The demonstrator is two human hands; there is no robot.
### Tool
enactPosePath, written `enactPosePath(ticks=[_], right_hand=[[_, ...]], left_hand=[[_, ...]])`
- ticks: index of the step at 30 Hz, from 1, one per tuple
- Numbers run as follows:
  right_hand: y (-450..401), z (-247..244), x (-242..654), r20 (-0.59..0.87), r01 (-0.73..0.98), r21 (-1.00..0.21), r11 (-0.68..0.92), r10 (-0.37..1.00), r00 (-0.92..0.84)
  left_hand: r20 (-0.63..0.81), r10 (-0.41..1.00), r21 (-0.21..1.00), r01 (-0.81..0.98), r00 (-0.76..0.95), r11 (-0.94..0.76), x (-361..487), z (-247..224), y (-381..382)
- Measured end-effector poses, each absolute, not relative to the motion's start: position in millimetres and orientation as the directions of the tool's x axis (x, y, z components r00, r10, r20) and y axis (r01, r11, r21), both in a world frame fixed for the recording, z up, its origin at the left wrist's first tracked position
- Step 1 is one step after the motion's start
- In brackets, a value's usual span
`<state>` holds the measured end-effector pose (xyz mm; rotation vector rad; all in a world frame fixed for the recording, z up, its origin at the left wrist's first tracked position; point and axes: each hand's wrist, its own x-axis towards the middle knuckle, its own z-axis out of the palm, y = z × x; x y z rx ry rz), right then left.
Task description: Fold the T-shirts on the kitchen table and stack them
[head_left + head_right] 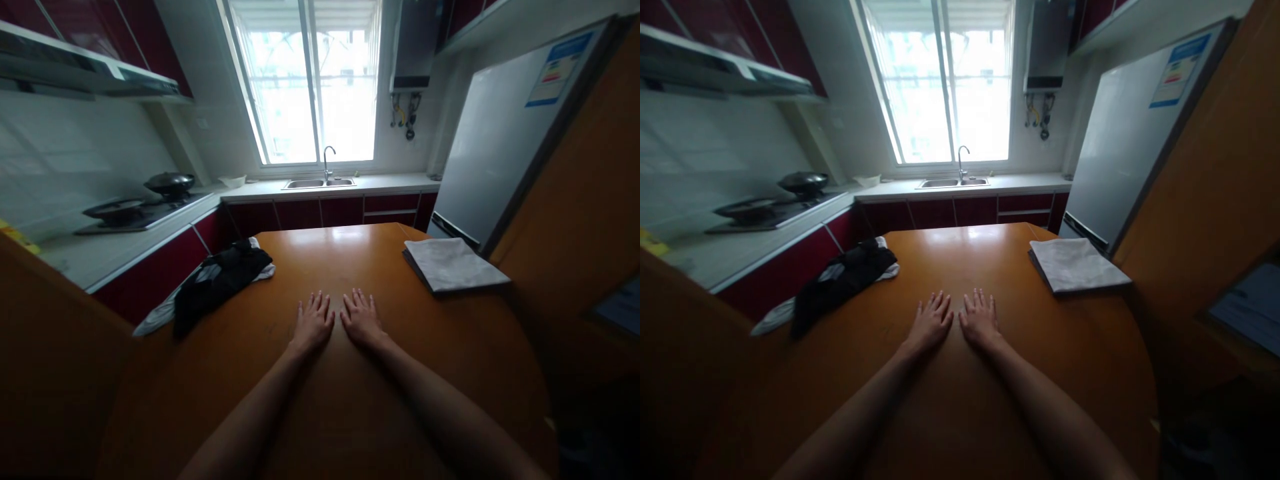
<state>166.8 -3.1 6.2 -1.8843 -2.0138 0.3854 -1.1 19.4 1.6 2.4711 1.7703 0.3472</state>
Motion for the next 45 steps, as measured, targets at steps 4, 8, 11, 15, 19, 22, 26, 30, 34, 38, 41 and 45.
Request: enactPosePath(ticks=[4,8,11,15,19,22,26,30,34,38,41,45], right_hand=[[-4.4,0.3,165.7,0.041,0.927,-0.364,0.094,0.996,-0.085],[-4.8,0.3,166.5,0.046,0.934,-0.346,0.093,0.996,-0.082],[-5.2,-0.5,165.8,0.035,0.939,-0.333,0.083,0.997,-0.076],[-5.8,-4.7,165.7,0.042,0.953,-0.293,0.077,0.997,-0.067],[-5.8,-10.9,167.7,0.072,0.963,-0.251,0.093,0.994,-0.078],[-5.1,-15.8,169.5,0.091,0.968,-0.230,0.101,0.992,-0.082],[-3.9,-21.6,171.6,0.108,0.971,-0.212,0.107,0.990,-0.085],[-3.4,-25.4,173.2,0.122,0.971,-0.210,0.113,0.989,-0.089],[-2.9,-29.9,175.0,0.141,0.971,-0.204,0.122,0.986,-0.094],[-1.1,-35.3,177.2,0.151,0.971,-0.202,0.131,0.983,-0.101],[-0.1,-37.7,178.2,0.154,0.970,-0.200,0.134,0.983,-0.104],[-0.3,-37.9,178.3,0.156,0.970,-0.203,0.134,0.982,-0.103]], left_hand=[[0.126,0.942,0.200,0.922,0.311,-0.331,-2.1,-4.3,20.2],[0.117,0.943,0.219,0.918,0.310,-0.329,-3.2,-3.1,18.2],[0.127,0.942,0.237,0.912,0.311,-0.334,-3.6,-1.8,15.0],[0.124,0.941,0.267,0.903,0.314,-0.336,-4.2,-1.2,12.1],[0.136,0.938,0.292,0.891,0.320,-0.346,-5.6,-0.1,9.3],[0.149,0.938,0.311,0.886,0.312,-0.344,-4.7,-1.3,5.9],[0.179,0.939,0.378,0.861,0.293,-0.341,-3.8,-4.5,11.0],[0.304,0.948,0.468,0.852,0.094,-0.235,-35.6,6.0,41.9],[0.420,0.885,0.473,0.881,-0.202,-0.024,-120.2,30.9,71.9],[0.467,0.765,0.490,0.850,-0.444,0.195,-199.5,39.6,75.6],[0.452,0.729,0.489,0.826,-0.515,0.280,-221.3,30.9,75.2],[0.437,0.727,0.466,0.825,-0.530,0.320,-218.3,20.2,81.1]])
